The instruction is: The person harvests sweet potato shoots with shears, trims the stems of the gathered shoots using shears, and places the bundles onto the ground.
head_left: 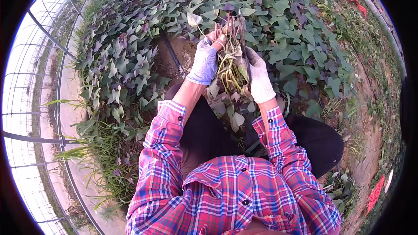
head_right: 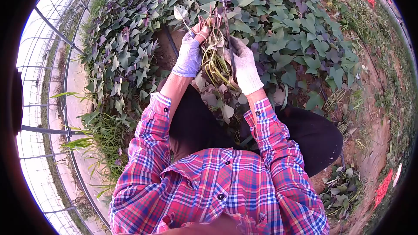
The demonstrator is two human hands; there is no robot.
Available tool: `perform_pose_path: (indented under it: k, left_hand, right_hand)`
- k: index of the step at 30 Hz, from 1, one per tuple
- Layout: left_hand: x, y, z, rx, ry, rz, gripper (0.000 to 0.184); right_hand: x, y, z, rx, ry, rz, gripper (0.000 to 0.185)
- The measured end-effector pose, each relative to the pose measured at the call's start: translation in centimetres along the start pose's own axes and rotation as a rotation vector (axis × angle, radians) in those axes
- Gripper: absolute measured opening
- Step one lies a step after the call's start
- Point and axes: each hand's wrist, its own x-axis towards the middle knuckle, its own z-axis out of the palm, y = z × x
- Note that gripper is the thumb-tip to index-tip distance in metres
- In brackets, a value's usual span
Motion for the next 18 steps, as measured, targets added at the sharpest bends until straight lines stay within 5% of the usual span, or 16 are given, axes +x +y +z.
perform_pose_path:
  k: [8,11,18]
  left_hand:
    - [-2.7,-1.6,-0.7,-0.195,0.067,-0.094,0.032]
    - [-4.7,-4.2,-2.5,-0.359,-0.047,-0.155,0.048]
    - [-11.3,-4.5,-1.1,-0.160,-0.022,-0.320,0.049]
  right_hand:
    - [-0.3,2.9,-1.2,-0.106,0.048,0.035,0.040]
    - [-2.6,3.4,-1.7,-0.079,0.045,0.135,0.045]
    - [-9.6,2.8,-1.2,0.030,0.110,0.431,0.045]
